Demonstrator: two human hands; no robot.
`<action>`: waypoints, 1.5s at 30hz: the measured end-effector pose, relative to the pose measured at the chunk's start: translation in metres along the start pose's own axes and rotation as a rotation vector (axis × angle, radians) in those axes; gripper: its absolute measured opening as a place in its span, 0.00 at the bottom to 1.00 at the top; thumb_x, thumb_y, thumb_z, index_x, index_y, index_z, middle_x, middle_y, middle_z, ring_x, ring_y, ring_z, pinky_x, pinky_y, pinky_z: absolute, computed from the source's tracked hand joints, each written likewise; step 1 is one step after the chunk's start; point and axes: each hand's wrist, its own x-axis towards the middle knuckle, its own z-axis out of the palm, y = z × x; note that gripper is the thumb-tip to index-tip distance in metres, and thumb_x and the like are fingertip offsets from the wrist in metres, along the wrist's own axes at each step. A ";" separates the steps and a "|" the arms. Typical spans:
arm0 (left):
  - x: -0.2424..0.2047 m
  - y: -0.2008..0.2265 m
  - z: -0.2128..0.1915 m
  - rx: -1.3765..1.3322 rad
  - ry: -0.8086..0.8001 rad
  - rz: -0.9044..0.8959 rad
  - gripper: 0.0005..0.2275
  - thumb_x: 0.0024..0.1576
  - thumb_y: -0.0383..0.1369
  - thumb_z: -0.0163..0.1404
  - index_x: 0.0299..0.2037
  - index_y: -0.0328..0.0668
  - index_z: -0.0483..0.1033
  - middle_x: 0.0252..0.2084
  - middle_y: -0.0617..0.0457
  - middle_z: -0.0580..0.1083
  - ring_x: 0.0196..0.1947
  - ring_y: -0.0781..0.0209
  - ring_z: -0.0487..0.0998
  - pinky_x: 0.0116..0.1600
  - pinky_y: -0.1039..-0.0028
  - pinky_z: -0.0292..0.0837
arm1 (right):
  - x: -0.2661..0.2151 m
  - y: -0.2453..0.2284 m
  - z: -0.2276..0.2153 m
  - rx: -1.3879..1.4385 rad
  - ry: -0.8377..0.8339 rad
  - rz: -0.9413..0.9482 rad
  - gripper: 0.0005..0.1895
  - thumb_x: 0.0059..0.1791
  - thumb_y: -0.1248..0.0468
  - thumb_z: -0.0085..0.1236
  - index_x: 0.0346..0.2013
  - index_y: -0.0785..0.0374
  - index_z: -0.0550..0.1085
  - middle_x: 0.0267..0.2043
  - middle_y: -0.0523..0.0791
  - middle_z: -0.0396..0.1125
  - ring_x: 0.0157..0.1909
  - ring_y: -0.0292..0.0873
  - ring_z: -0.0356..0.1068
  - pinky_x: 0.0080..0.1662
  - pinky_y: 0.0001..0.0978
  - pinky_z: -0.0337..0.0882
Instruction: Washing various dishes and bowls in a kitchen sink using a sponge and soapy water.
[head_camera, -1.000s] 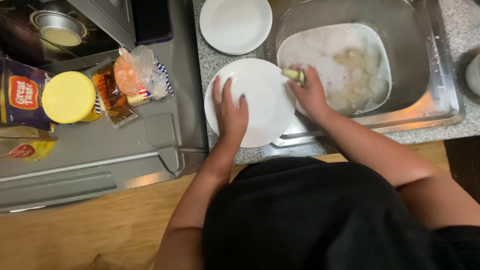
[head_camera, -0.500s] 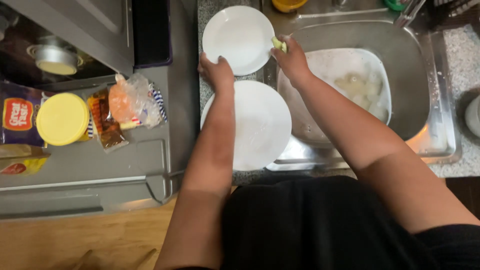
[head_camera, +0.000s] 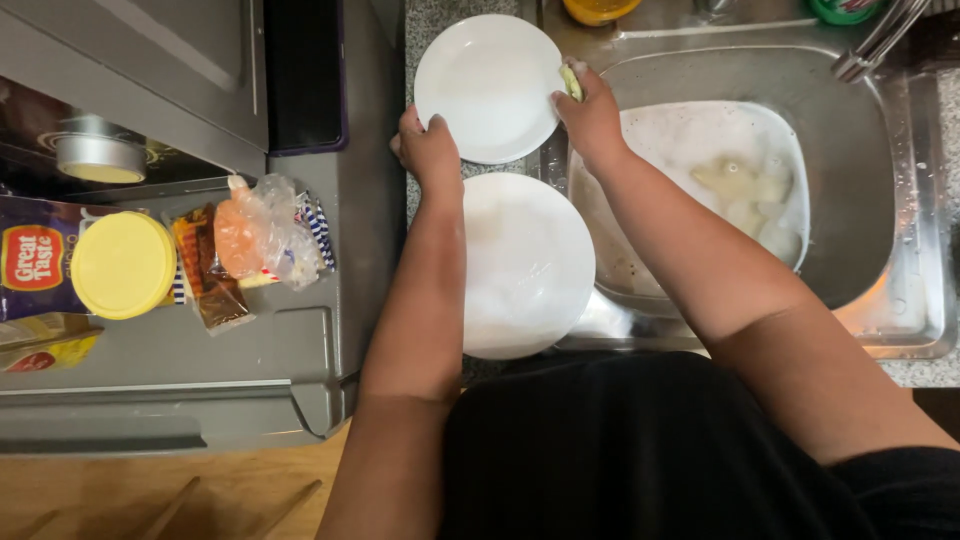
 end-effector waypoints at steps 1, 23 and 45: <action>-0.001 0.000 0.001 0.001 -0.002 0.001 0.22 0.57 0.31 0.50 0.62 0.35 0.68 0.62 0.36 0.61 0.55 0.47 0.72 0.58 0.63 0.71 | 0.002 0.003 0.000 0.001 0.002 0.001 0.28 0.52 0.67 0.57 0.68 0.63 0.67 0.65 0.51 0.62 0.62 0.44 0.68 0.60 0.32 0.70; -0.159 0.063 0.020 -0.494 -0.801 -0.123 0.30 0.53 0.25 0.41 0.70 0.38 0.52 0.62 0.38 0.67 0.57 0.45 0.72 0.53 0.57 0.75 | -0.110 -0.015 -0.130 -0.464 0.079 -0.316 0.30 0.59 0.62 0.54 0.75 0.63 0.58 0.70 0.56 0.56 0.71 0.60 0.58 0.68 0.46 0.61; -0.316 -0.062 0.143 -0.534 -0.661 -0.281 0.24 0.67 0.44 0.41 0.66 0.32 0.67 0.61 0.42 0.72 0.60 0.53 0.72 0.64 0.67 0.66 | -0.185 0.031 -0.258 -0.808 -0.520 -0.477 0.38 0.55 0.52 0.48 0.76 0.64 0.51 0.80 0.57 0.35 0.80 0.57 0.34 0.72 0.55 0.42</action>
